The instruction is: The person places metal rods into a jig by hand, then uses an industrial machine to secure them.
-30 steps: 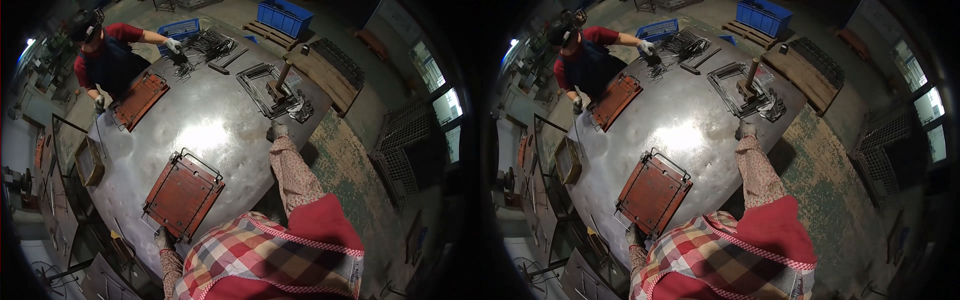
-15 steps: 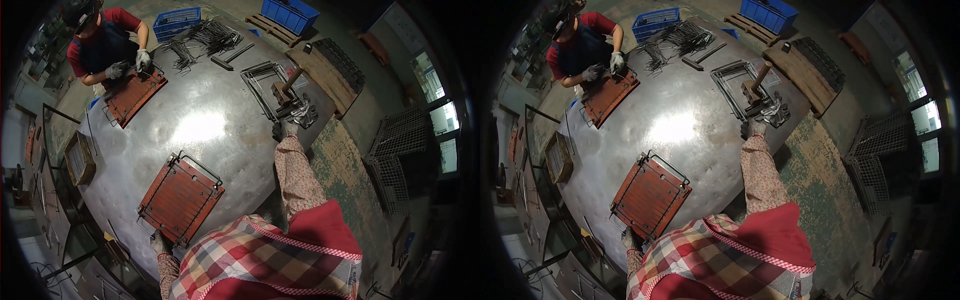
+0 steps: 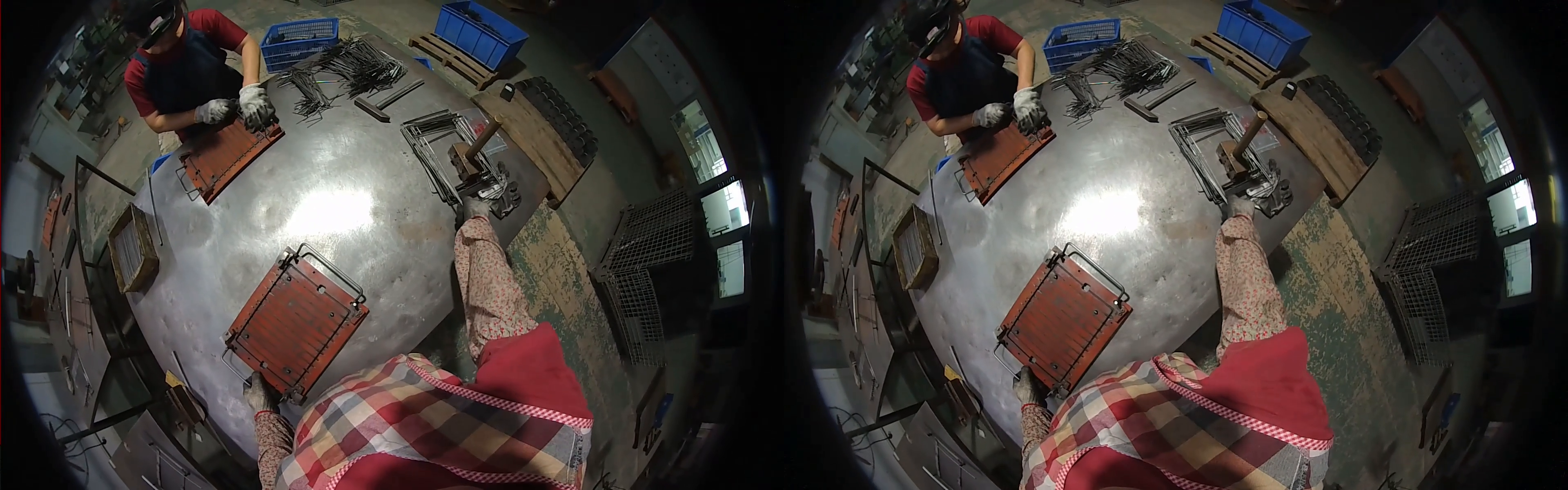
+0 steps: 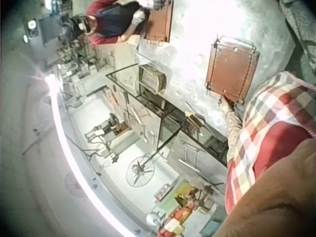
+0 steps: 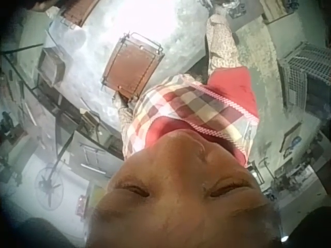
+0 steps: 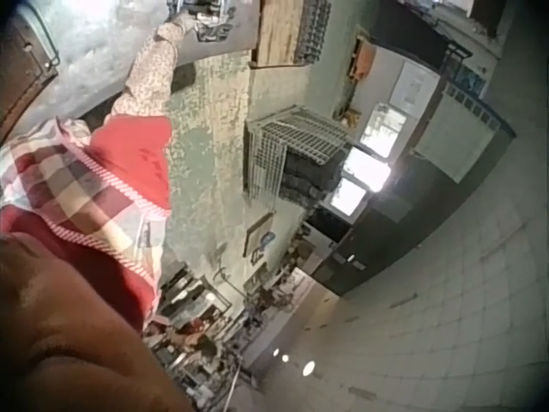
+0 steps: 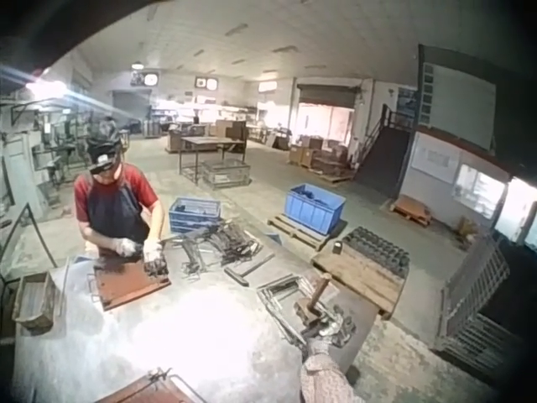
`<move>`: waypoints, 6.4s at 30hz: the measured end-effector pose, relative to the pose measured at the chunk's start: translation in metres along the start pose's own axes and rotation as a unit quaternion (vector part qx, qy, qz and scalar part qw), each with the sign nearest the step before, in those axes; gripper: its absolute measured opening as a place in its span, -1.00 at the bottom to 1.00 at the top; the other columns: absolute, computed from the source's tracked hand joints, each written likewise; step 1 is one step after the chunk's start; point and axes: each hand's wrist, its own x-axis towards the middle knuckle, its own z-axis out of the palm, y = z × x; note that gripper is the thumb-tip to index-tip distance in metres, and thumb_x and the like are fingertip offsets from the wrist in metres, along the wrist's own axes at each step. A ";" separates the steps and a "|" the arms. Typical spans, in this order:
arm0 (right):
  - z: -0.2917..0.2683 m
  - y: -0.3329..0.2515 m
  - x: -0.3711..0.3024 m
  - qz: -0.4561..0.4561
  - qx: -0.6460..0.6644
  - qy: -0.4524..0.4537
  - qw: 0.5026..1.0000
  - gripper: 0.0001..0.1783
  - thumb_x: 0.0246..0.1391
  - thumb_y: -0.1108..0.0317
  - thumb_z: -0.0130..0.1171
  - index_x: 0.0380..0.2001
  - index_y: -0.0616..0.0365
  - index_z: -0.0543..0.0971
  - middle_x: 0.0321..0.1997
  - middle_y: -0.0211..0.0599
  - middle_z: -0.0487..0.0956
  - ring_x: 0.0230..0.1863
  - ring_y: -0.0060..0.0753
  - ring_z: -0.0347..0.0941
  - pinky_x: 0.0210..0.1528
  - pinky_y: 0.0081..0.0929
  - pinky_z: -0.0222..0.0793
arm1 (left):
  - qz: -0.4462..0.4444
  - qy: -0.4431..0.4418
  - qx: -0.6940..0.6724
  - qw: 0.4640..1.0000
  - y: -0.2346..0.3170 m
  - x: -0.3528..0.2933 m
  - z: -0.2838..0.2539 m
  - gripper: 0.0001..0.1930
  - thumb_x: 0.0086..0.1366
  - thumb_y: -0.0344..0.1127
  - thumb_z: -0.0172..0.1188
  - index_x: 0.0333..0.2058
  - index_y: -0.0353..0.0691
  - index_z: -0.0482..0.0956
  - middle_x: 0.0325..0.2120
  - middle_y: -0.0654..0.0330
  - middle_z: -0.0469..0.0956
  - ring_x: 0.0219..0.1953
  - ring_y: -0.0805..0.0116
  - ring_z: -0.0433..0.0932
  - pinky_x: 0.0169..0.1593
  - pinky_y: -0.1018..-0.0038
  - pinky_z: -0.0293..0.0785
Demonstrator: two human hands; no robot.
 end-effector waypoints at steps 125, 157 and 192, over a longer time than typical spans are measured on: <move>0.222 -0.262 -0.184 -0.303 0.020 0.062 0.951 -0.49 -0.07 0.23 0.19 -0.01 0.12 0.42 0.00 -0.06 0.44 -0.07 -0.09 0.43 0.01 -0.29 0.34 | -0.139 -0.156 0.106 0.972 0.049 -0.049 0.060 -0.50 0.14 -0.33 0.11 0.03 -0.37 0.20 -0.60 0.15 0.37 -0.66 0.37 0.33 -0.62 0.39 0.26; 0.224 -0.330 -0.322 -0.185 0.647 -0.412 0.614 -0.69 0.23 0.15 -0.12 -0.25 0.19 0.43 -0.86 -0.58 -0.01 -0.86 -0.65 -0.12 -0.81 -0.63 -0.14 | 0.101 -0.018 0.334 0.937 0.039 -0.007 0.003 -0.56 0.14 -0.16 0.10 -0.06 -0.32 0.40 -0.35 0.02 0.52 -0.44 0.26 0.53 -0.41 0.39 0.46; 0.267 -0.325 -0.335 -0.273 0.505 -0.220 0.789 -0.73 0.17 0.22 -0.11 -0.26 0.21 0.40 -0.67 -0.38 0.33 -0.71 -0.50 0.24 -0.67 -0.49 0.20 | 0.054 -0.097 0.329 0.938 0.011 -0.006 0.002 -0.53 0.08 -0.12 0.14 -0.09 -0.29 0.35 -0.28 -0.08 0.52 -0.24 0.07 0.52 -0.15 0.29 0.40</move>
